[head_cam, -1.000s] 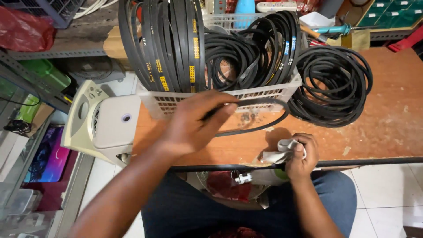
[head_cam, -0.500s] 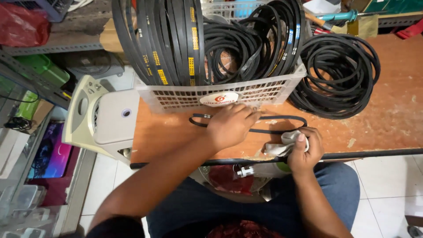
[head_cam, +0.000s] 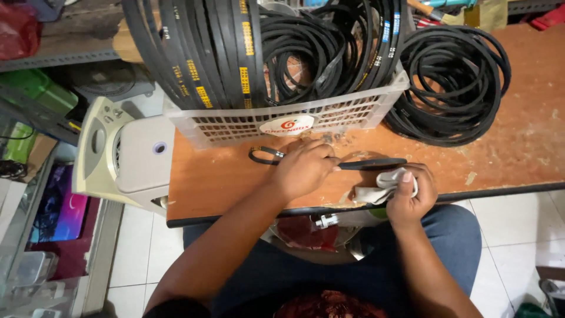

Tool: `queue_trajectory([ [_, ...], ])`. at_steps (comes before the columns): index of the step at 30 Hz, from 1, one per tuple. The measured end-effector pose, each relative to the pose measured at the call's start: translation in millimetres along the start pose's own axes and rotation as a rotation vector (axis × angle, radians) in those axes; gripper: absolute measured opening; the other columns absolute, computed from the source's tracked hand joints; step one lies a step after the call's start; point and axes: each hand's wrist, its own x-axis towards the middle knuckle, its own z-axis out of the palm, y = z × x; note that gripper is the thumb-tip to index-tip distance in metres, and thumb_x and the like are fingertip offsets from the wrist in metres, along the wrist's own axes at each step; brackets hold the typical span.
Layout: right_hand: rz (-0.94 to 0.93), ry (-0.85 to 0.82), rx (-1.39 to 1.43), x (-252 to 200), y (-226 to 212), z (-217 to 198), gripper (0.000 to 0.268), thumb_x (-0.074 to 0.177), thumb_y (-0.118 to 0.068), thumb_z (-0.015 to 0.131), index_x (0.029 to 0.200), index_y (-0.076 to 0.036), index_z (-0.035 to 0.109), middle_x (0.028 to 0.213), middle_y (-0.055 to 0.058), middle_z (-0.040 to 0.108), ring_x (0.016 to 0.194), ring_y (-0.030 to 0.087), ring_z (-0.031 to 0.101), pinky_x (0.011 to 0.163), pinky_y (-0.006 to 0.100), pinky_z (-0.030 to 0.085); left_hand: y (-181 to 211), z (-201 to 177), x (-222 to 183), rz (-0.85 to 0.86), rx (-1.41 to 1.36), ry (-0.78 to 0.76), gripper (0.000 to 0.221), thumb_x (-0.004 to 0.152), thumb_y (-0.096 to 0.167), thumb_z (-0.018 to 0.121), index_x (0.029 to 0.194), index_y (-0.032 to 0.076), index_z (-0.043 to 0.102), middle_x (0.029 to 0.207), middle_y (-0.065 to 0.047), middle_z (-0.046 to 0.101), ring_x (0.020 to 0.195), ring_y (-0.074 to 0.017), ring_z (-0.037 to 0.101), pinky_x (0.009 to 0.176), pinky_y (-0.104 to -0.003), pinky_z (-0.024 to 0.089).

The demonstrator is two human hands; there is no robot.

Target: Cleaning rubber drive belts using a cloth to remove dust or debris

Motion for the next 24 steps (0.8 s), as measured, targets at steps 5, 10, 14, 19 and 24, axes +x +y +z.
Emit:
queue_trajectory([
  [5, 0.269, 0.246, 0.188, -47, 60, -19, 0.041, 0.113, -0.023, 0.042, 0.078, -0.004, 0.053, 0.072, 0.013, 0.056, 0.067, 0.023, 0.051, 0.07, 0.035, 0.043, 5, -20, 8, 0.011, -0.023, -0.064, 0.014, 0.092, 0.031, 0.066, 0.093, 0.02, 0.075, 0.088, 0.001, 0.058, 0.096, -0.0213, 0.06, 0.078, -0.037, 0.052],
  [10, 0.798, 0.689, 0.414, 22, -8, -10, 0.045, 0.094, -0.057, 0.043, 0.087, -0.016, 0.06, 0.076, 0.003, 0.062, 0.071, 0.019, 0.065, 0.062, 0.032, 0.051, 11, -27, 6, 0.014, 0.125, -0.175, 0.025, 0.094, 0.019, 0.069, 0.116, 0.015, 0.079, 0.1, -0.003, 0.066, 0.109, -0.0285, 0.057, 0.07, -0.047, 0.051],
  [14, 0.915, 0.725, 0.687, 52, -30, -26, 0.052, 0.076, -0.067, 0.048, 0.086, -0.017, 0.061, 0.094, 0.019, 0.075, 0.081, 0.036, 0.076, 0.043, 0.041, 0.047, 10, -33, 9, 0.035, 0.145, -0.093, 0.021, 0.093, 0.023, 0.073, 0.11, 0.014, 0.081, 0.099, -0.003, 0.065, 0.105, -0.0271, 0.058, 0.057, -0.045, 0.052],
  [19, 0.339, 0.665, 0.575, 81, -37, -32, 0.032, 0.093, -0.039, 0.065, 0.11, -0.011, 0.061, 0.109, 0.012, 0.066, 0.109, 0.034, 0.07, 0.106, 0.057, 0.063, 10, -35, 11, 0.074, 0.208, -0.055, 0.033, 0.087, 0.01, 0.068, 0.119, 0.015, 0.077, 0.103, -0.002, 0.064, 0.106, -0.0249, 0.057, 0.063, -0.04, 0.052],
  [24, 0.295, 0.439, 0.275, 107, -29, -34, 0.024, 0.103, -0.015, 0.072, 0.119, -0.01, 0.055, 0.111, 0.008, 0.06, 0.102, 0.023, 0.063, 0.095, 0.035, 0.054, 4, -35, 12, 0.071, 0.158, -0.052, 0.028, 0.09, 0.014, 0.071, 0.117, 0.011, 0.076, 0.12, -0.01, 0.067, 0.113, -0.0287, 0.059, 0.072, -0.044, 0.057],
])
